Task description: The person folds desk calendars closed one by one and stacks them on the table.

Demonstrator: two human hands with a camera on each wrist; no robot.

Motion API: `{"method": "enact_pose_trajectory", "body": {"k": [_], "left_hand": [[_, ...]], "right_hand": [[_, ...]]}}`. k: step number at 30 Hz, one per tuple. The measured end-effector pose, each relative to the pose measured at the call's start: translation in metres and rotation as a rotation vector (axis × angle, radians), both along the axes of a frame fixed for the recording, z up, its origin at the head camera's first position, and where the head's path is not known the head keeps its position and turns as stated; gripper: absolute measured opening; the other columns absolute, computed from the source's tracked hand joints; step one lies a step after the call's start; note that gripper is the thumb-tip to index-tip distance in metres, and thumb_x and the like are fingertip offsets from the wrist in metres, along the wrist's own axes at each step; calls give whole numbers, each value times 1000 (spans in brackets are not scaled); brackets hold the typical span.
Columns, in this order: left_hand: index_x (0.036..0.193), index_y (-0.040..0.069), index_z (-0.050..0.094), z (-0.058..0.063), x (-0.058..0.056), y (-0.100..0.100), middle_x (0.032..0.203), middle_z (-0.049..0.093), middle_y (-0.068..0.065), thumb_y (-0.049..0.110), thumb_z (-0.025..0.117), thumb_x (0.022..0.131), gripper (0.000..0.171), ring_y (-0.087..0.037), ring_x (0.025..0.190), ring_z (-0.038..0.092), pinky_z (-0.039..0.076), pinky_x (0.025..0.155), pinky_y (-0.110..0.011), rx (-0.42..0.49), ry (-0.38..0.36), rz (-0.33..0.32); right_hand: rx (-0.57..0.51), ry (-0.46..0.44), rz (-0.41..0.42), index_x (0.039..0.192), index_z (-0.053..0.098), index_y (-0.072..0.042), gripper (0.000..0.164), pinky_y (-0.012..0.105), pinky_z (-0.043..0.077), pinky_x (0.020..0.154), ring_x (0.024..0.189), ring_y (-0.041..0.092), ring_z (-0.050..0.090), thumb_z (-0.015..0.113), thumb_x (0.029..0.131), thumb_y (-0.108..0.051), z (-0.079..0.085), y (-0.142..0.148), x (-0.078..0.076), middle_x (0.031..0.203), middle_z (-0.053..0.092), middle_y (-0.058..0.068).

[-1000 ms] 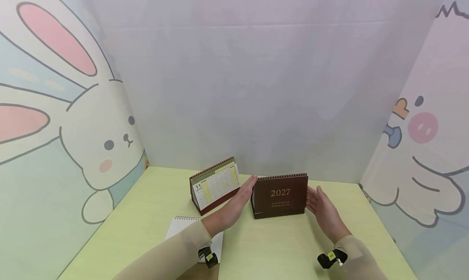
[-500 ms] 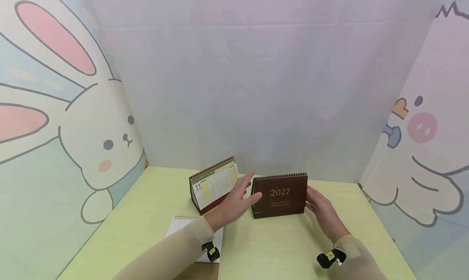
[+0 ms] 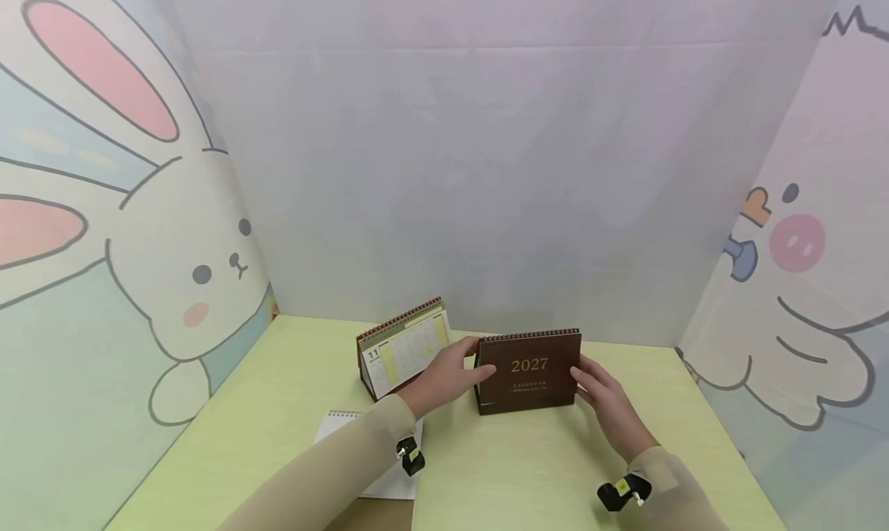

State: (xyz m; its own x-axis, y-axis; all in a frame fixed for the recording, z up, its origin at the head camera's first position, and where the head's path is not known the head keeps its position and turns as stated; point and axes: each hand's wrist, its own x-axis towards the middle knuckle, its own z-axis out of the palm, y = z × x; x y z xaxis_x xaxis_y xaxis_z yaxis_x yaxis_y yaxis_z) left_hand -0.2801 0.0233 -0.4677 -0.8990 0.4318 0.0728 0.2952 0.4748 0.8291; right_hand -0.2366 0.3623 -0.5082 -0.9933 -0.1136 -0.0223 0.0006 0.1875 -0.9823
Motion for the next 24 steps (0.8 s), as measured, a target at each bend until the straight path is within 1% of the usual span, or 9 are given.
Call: {"method": "enact_pose_trajectory", "body": {"k": [5, 8, 12, 14, 20, 22, 24], "left_hand": [[164, 8, 64, -3, -5, 1, 169, 70, -15, 37, 75, 118, 56, -37, 161, 64, 56, 132, -59, -35, 46, 24], [159, 8, 68, -5, -7, 2, 162, 74, -14, 35, 76, 118, 50, -35, 156, 69, 59, 128, -57, -43, 56, 29], [150, 10, 72, -5, -9, 2, 150, 80, -10, 33, 77, 118, 40, -33, 147, 74, 63, 122, -55, -56, 82, 20], [149, 11, 72, -4, -10, 2, 149, 80, -11, 32, 76, 118, 38, -33, 146, 75, 64, 121, -54, -64, 97, 16], [157, 12, 69, -4, -11, 2, 158, 77, -11, 34, 74, 119, 44, -32, 146, 76, 65, 120, -51, -102, 119, 15], [155, 13, 70, -4, -11, 2, 156, 78, -10, 34, 73, 120, 41, -31, 145, 76, 66, 118, -51, -103, 122, 12], [152, 13, 71, -5, -10, 2, 154, 79, -9, 33, 72, 120, 38, -31, 143, 77, 66, 117, -51, -98, 124, 7]], "right_hand": [[11, -15, -2, 187, 18, 3, 77, 4, 49, 111, 127, -35, 49, 43, 130, -42, -2, 1, -1, 195, 17, 32], [7, -20, 3, 187, 16, 3, 79, 3, 48, 111, 127, -35, 49, 43, 130, -44, -2, 1, -1, 195, 16, 32], [3, -13, 6, 187, 15, 4, 81, 3, 48, 112, 129, -33, 49, 44, 129, -44, -1, 1, 0, 196, 13, 33], [8, -10, 10, 187, 14, 5, 81, 4, 48, 113, 131, -32, 48, 44, 130, -43, -1, 1, -1, 196, 12, 33], [22, -20, 1, 188, 16, 1, 79, 4, 47, 112, 133, -29, 49, 48, 129, -42, -2, 0, -1, 196, 17, 30], [37, -25, -8, 188, 19, -2, 78, 4, 46, 111, 139, -23, 50, 51, 128, -40, -2, 0, 0, 196, 21, 29], [58, -35, -7, 189, 20, -6, 78, 4, 45, 111, 157, -9, 48, 54, 127, -38, -3, 0, 1, 196, 23, 26]]}}
